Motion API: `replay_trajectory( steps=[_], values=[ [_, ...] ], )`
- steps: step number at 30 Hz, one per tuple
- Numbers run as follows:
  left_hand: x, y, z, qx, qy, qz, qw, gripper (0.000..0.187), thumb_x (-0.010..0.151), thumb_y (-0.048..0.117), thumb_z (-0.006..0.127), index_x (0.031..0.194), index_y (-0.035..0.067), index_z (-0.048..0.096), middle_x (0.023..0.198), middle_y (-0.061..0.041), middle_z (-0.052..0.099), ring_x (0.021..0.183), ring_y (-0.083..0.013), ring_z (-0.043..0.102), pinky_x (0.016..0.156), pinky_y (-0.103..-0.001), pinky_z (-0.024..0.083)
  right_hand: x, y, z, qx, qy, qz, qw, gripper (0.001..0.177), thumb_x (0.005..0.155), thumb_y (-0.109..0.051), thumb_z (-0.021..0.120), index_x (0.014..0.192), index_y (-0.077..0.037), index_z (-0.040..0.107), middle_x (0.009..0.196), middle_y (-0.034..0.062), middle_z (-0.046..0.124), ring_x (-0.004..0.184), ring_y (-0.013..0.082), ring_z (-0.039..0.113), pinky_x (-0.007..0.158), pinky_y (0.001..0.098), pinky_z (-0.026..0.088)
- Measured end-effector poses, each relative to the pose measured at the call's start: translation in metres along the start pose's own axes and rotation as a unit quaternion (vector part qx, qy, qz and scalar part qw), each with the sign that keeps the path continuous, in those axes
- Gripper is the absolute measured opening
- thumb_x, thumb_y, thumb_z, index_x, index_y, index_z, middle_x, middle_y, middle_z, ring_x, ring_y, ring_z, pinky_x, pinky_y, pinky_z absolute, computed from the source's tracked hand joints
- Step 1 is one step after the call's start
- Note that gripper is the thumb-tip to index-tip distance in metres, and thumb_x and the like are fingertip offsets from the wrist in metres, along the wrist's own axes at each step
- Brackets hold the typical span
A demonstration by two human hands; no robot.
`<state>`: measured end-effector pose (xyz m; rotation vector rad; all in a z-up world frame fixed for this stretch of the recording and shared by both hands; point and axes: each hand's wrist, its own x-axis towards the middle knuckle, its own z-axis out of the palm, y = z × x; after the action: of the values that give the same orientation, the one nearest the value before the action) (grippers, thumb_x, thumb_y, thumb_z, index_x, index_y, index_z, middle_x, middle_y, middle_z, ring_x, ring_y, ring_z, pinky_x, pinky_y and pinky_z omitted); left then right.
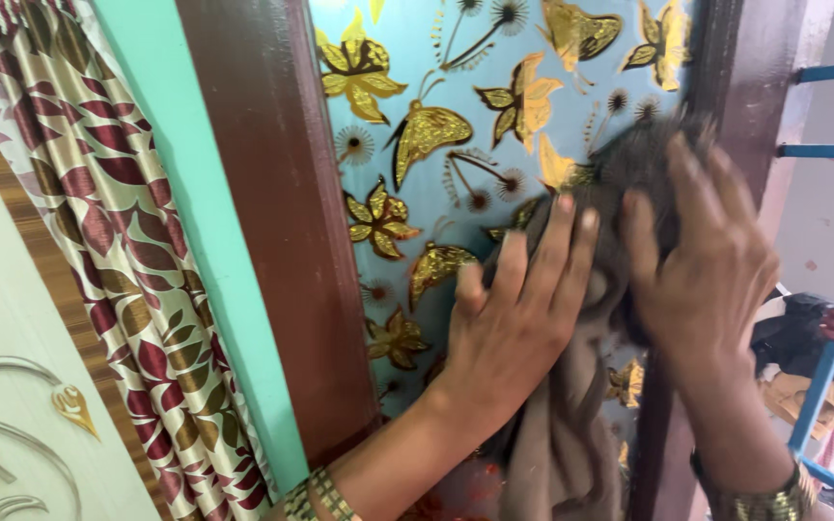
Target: The person sprays a wall with a spray bottle and then wipes the surface with a cloth. The wall features a decorative butterfly pattern. A dog is briefly petted during the process.
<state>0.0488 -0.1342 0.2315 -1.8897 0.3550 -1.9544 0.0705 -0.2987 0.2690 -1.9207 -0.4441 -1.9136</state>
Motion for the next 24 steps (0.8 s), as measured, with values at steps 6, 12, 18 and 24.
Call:
replay_trajectory(
  steps=[6, 12, 18, 24],
  values=[
    [0.025, -0.017, 0.010, 0.019, 0.020, -0.058, 0.998, 0.048, 0.112, 0.019, 0.059, 0.158, 0.006, 0.055, 0.165, -0.009, 0.045, 0.129, -0.0217, 0.049, 0.104, -0.043, 0.030, 0.065, -0.017, 0.012, 0.028, 0.070, -0.102, 0.992, 0.048, 0.097, -0.019, 0.078, 0.136, 0.005, 0.064, 0.137, 0.0293, 0.062, 0.119, 0.0453, 0.065, 0.100, 0.0504, 0.050],
    [-0.012, -0.014, 0.018, 0.031, -0.004, -0.114, 0.993, 0.051, 0.114, 0.017, 0.058, 0.156, -0.007, 0.042, 0.173, -0.021, 0.023, 0.159, -0.0373, 0.026, 0.125, -0.066, 0.004, 0.092, -0.065, 0.021, 0.159, -0.004, -0.248, 0.956, 0.061, 0.090, -0.026, 0.087, 0.142, -0.006, 0.061, 0.146, 0.0143, 0.059, 0.127, 0.0370, 0.060, 0.111, 0.0487, 0.046],
    [-0.089, 0.004, 0.017, -0.086, 0.003, -0.083, 0.993, 0.084, 0.119, 0.020, 0.050, 0.169, 0.013, -0.017, 0.170, -0.033, -0.010, 0.159, -0.0513, -0.001, 0.124, -0.070, -0.018, 0.057, -0.085, 0.023, 0.206, -0.132, -0.350, 0.904, 0.054, 0.077, -0.026, 0.082, 0.129, -0.016, 0.071, 0.147, 0.0048, 0.061, 0.098, 0.0273, 0.057, 0.087, 0.0410, 0.045],
    [-0.125, 0.005, 0.005, -0.099, -0.042, -0.083, 0.991, 0.089, 0.113, 0.021, 0.051, 0.170, 0.015, -0.017, 0.170, -0.035, -0.005, 0.158, -0.0562, 0.002, 0.120, -0.070, -0.016, 0.016, -0.075, 0.024, 0.249, -0.150, -0.386, 0.875, 0.022, 0.079, -0.024, 0.073, 0.098, -0.013, 0.074, 0.130, 0.0003, 0.070, 0.081, 0.0229, 0.053, 0.073, 0.0383, 0.044]
  ],
)
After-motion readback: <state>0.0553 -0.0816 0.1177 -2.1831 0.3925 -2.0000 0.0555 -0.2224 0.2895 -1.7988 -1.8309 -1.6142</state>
